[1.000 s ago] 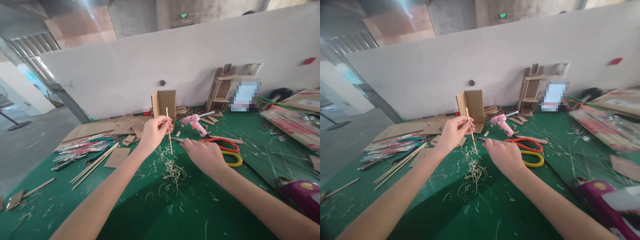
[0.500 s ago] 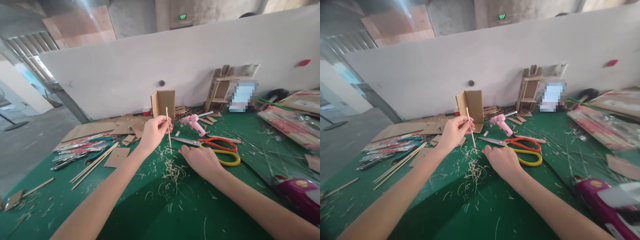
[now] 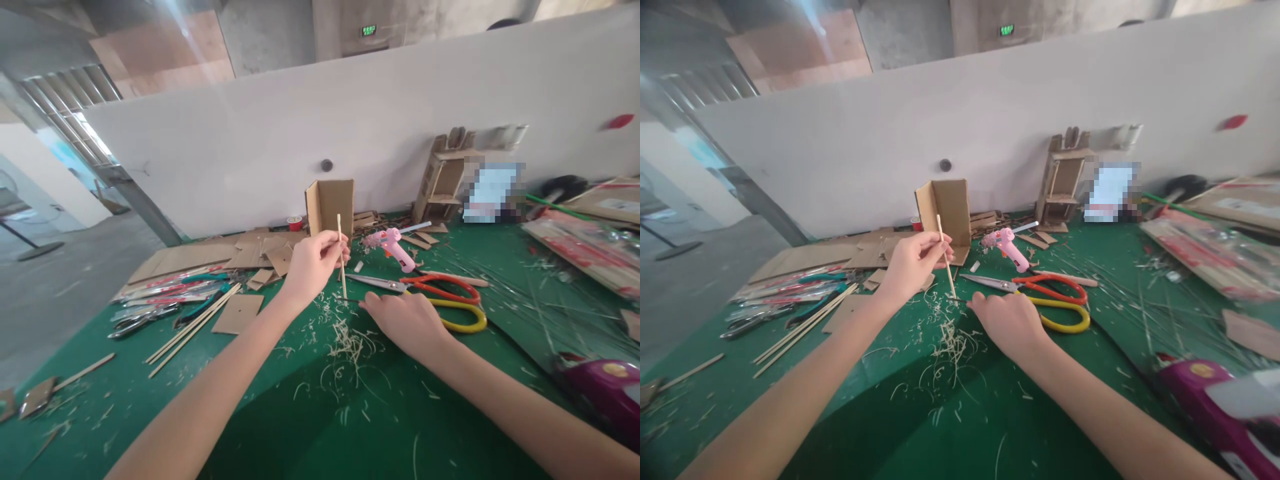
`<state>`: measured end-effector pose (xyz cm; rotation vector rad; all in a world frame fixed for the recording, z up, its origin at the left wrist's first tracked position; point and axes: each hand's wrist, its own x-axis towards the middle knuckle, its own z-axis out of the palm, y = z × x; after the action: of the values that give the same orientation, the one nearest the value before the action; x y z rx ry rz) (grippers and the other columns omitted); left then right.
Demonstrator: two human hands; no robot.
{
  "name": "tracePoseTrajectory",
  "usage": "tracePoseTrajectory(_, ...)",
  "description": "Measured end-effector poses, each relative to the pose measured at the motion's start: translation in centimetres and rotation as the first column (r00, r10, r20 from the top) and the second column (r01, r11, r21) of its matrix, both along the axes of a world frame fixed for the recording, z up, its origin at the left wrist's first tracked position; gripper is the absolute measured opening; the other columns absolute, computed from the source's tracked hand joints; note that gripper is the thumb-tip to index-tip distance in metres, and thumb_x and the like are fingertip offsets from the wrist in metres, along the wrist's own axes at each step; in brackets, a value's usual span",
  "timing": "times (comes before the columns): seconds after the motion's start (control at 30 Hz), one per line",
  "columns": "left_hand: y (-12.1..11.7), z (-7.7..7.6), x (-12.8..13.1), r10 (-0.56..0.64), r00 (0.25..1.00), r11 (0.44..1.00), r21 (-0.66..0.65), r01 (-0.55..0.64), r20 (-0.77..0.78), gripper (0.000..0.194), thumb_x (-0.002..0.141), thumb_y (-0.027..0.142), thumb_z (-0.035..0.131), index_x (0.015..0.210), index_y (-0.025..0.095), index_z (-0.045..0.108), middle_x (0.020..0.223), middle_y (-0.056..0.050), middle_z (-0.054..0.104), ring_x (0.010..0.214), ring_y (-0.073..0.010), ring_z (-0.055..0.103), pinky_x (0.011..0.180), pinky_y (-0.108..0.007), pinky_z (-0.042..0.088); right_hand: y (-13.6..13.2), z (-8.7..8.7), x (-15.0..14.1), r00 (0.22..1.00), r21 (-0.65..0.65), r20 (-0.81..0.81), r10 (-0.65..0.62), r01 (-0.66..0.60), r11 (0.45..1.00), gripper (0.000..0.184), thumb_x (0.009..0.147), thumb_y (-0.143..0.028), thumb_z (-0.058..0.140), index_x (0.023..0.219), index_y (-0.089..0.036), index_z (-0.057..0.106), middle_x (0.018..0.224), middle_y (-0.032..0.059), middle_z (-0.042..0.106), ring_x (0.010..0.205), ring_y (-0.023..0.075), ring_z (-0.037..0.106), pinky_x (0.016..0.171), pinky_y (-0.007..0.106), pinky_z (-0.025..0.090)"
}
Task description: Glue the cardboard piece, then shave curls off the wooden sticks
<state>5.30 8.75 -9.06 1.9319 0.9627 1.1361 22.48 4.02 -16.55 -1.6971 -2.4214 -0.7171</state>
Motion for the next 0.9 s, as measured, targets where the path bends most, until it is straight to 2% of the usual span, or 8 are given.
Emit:
tracePoseTrajectory(0.1,0.1,-0.1,0.1,0.01,1.0,1.0,-0.001,-0.01,-0.008,0.02,0.086,0.03,0.044,0.092,0.016,0.056,0.083,-0.006,0.061,0.077,-0.0135,0.063,0.07,-0.022,0.056,0.1,0.2,-0.3,0.998,0.053,-0.045,-0.033,0.036,0.998,0.039,0.093,-0.035,0.024,0.075,-0.019,0.055,0.046,0.0042,0.056,0.044,0.018,0.056,0.045,0.023,0.017)
tracePoseTrajectory(0.3,0.5,-0.5,0.0,0.001,1.0,1.0,0.001,-0.001,0.011,0.02,0.086,0.03,0.044,0.092,0.016,0.056,0.083,-0.005,0.06,0.077,-0.0133,0.063,0.07,-0.022,0.056,0.2,-0.4,0.0,1.0,-0.064,-0.006,0.027,-0.028,0.998,0.034,0.091,-0.036,0.032,0.074,-0.02,0.056,0.044,0.0038,0.056,0.041,0.0165,0.054,0.046,0.024,0.019)
tracePoseTrajectory(0.47,0.5,-0.3,0.0,0.014,1.0,1.0,0.005,-0.014,0.003,0.02,0.085,0.031,0.045,0.093,0.016,0.056,0.084,-0.006,0.061,0.077,-0.0136,0.063,0.07,-0.022,0.057,0.5,0.5,0.3,0.996,0.111,-0.087,0.019,-0.009,0.994,0.04,0.093,-0.037,0.026,0.073,-0.019,0.057,0.051,0.0044,0.06,0.041,0.0128,0.051,0.045,0.025,0.013)
tracePoseTrajectory(0.53,0.5,-0.3,0.0,0.006,1.0,1.0,0.003,-0.006,-0.002,0.02,0.086,0.031,0.045,0.093,0.016,0.056,0.084,-0.006,0.061,0.077,-0.0136,0.063,0.07,-0.023,0.057,0.5,0.7,0.3,0.994,0.141,-0.107,0.023,-0.008,0.99,0.041,0.093,-0.036,0.025,0.073,-0.018,0.056,0.051,0.0044,0.059,0.04,0.0119,0.05,0.044,0.026,0.012)
tracePoseTrajectory(0.67,0.6,-0.3,-0.2,-0.009,1.0,1.0,-0.002,0.009,-0.001,0.02,0.086,0.03,0.045,0.091,0.015,0.057,0.082,-0.005,0.061,0.076,-0.0133,0.063,0.07,-0.023,0.057,0.3,0.3,0.1,0.997,0.035,-0.074,0.014,-0.011,0.999,0.038,0.092,-0.037,0.028,0.073,-0.018,0.055,0.044,0.0035,0.055,0.038,0.0124,0.049,0.044,0.025,0.011)
tracePoseTrajectory(0.77,0.8,-0.4,-0.2,-0.015,1.0,1.0,0.005,0.015,0.005,0.02,0.086,0.029,0.044,0.092,0.015,0.057,0.081,-0.005,0.06,0.075,-0.013,0.063,0.07,-0.022,0.057,0.1,-0.1,0.1,0.998,-0.058,-0.026,0.054,-0.055,0.997,0.034,0.091,-0.037,0.031,0.074,-0.019,0.054,0.043,0.0029,0.055,0.036,0.0129,0.049,0.044,0.024,0.012)
tracePoseTrajectory(0.9,0.6,-0.4,-0.1,-0.019,1.0,1.0,0.017,0.019,-0.009,0.021,0.086,0.029,0.043,0.093,0.014,0.056,0.083,-0.006,0.06,0.076,-0.0131,0.062,0.07,-0.023,0.057,0.3,0.4,0.2,0.998,-0.014,-0.051,0.033,-0.034,0.999,0.039,0.092,-0.038,0.026,0.075,-0.019,0.056,0.048,0.0043,0.057,0.041,0.0137,0.051,0.045,0.024,0.015)
